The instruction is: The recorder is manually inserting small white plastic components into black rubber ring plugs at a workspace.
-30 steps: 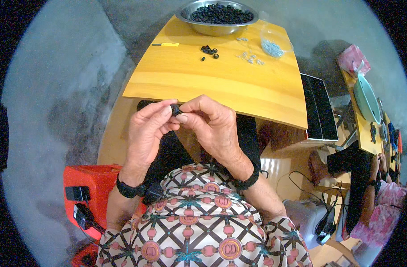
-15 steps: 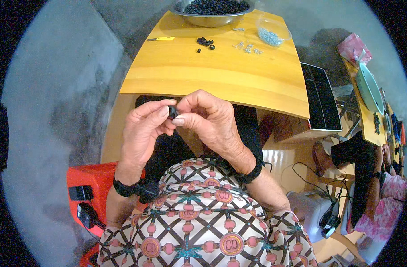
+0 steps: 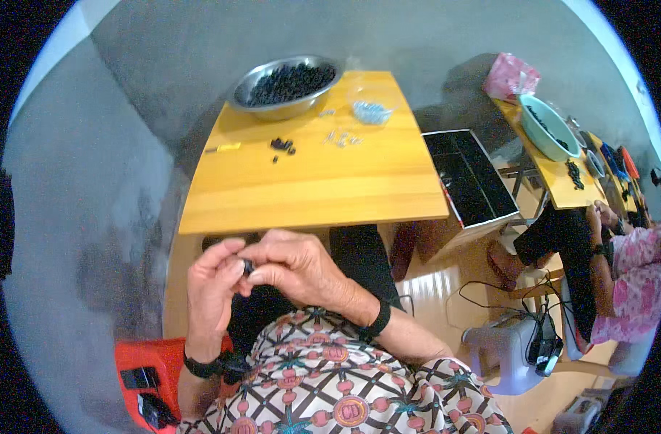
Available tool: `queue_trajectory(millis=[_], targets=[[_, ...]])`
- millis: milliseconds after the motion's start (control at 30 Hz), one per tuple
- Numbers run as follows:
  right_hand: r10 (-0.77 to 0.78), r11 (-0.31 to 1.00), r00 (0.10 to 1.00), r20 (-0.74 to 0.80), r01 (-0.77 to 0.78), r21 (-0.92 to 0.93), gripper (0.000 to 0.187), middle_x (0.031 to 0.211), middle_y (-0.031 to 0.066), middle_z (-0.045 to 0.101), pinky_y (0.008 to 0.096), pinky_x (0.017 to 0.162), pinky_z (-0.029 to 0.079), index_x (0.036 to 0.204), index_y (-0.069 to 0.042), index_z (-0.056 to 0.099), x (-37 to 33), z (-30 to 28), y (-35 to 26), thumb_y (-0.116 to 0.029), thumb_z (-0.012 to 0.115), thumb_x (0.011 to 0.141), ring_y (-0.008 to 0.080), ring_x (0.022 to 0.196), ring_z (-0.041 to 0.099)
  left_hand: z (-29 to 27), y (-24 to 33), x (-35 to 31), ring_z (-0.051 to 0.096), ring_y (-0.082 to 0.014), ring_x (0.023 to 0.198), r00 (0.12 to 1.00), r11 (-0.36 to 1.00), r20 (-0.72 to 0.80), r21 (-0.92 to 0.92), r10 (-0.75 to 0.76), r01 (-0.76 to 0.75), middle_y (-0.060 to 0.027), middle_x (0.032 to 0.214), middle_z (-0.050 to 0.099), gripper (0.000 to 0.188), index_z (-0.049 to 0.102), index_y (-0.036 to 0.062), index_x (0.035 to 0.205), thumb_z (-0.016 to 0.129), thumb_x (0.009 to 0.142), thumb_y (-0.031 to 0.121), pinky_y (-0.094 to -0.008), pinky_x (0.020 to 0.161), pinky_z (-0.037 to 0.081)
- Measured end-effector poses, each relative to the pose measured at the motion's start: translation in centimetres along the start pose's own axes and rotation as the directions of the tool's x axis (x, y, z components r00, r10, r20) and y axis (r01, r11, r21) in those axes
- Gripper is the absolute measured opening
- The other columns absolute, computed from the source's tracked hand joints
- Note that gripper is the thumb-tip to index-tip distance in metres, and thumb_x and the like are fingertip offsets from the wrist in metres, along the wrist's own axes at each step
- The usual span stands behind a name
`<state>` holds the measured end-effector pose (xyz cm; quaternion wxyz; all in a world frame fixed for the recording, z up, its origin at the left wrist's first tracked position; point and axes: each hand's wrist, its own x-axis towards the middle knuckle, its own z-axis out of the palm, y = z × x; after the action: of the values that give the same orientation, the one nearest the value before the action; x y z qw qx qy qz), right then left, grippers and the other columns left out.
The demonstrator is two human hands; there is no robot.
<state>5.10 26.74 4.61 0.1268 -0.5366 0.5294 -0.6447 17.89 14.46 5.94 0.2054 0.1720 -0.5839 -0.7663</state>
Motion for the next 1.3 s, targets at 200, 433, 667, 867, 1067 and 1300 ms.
queue_trajectory(millis=[200, 433, 667, 867, 1067, 1300], targets=[[-0.114, 0.993, 0.990, -0.084, 0.113, -0.017, 0.020, 0.076, 0.0081, 0.063, 0.0294, 0.066, 0.047, 0.094, -0.002, 0.067, -0.5, -0.2, 0.5, -0.013, 0.069, 0.078, 0.0195, 0.071, 0.060, 1.2, -0.4, 0.2, 0.060, -0.0111, 0.062, 1.000, 0.999, -0.011, -0.047, 0.026, -0.026, -0.0076, 0.080, 0.064, 0.025, 0.059, -0.0050, 0.108, 0.061, 0.084, 0.001, -0.0208, 0.055, 0.050], [-0.055, 0.998, 0.988, -0.146, 0.053, -0.022, 0.018, 0.075, 0.0085, 0.060, 0.0290, 0.064, 0.046, 0.092, 0.000, 0.066, 0.4, -1.6, 1.7, -0.011, 0.068, 0.078, 0.0184, 0.070, 0.058, 2.0, 0.1, 2.9, 0.060, -0.0083, 0.066, 0.997, 0.999, 0.077, -0.040, -0.013, 0.016, -0.0046, 0.080, 0.064, 0.030, 0.057, -0.0032, 0.115, 0.062, 0.086, 0.004, -0.0191, 0.058, 0.050], [-0.200, 0.952, 0.973, -0.116, 0.165, -0.258, 0.022, 0.073, 0.0128, 0.057, 0.0348, 0.060, 0.047, 0.096, 0.000, 0.063, -1.2, -2.6, 1.5, -0.012, 0.067, 0.077, 0.0285, 0.067, 0.058, 1.8, -0.9, 3.2, 0.061, -0.0104, 0.068, 0.945, 0.959, 0.200, 0.171, -0.260, 0.227, -0.0072, 0.086, 0.064, 0.028, 0.057, -0.0046, 0.114, 0.056, 0.089, 0.010, -0.0209, 0.060, 0.051], [-0.250, 0.938, 0.966, -0.069, 0.223, -0.267, 0.021, 0.072, 0.0127, 0.053, 0.0364, 0.054, 0.047, 0.090, 0.000, 0.060, -2.1, -2.1, 0.4, -0.011, 0.068, 0.074, 0.0306, 0.064, 0.057, 1.4, -0.4, 1.2, 0.060, -0.0146, 0.055, 0.932, 0.941, 0.189, 0.205, -0.309, 0.270, -0.0107, 0.070, 0.062, 0.023, 0.061, -0.0070, 0.089, 0.050, 0.091, 0.013, -0.0238, 0.051, 0.050], [-0.174, 0.976, 0.982, -0.068, 0.162, -0.148, 0.019, 0.073, 0.0127, 0.051, 0.0393, 0.055, 0.046, 0.085, -0.002, 0.056, -3.9, -1.7, -1.2, -0.014, 0.067, 0.074, 0.0325, 0.065, 0.057, 0.9, -1.3, -0.6, 0.054, -0.0128, 0.047, 0.940, 0.943, 0.244, 0.289, -0.238, 0.163, -0.0089, 0.065, 0.060, 0.032, 0.060, -0.0047, 0.081, 0.053, 0.091, 0.024, -0.0231, 0.040, 0.044], [-0.167, 0.982, 0.986, -0.017, 0.165, -0.092, 0.020, 0.075, 0.0139, 0.050, 0.0397, 0.055, 0.045, 0.086, -0.001, 0.055, -5.4, -1.3, -4.5, -0.013, 0.066, 0.074, 0.0340, 0.067, 0.054, 1.5, 1.5, -4.0, 0.049, -0.0060, 0.058, 0.901, 0.915, 0.321, 0.369, -0.292, 0.165, -0.0008, 0.069, 0.059, 0.023, 0.062, -0.0019, 0.081, 0.059, 0.090, 0.019, -0.0190, 0.053, 0.038]])
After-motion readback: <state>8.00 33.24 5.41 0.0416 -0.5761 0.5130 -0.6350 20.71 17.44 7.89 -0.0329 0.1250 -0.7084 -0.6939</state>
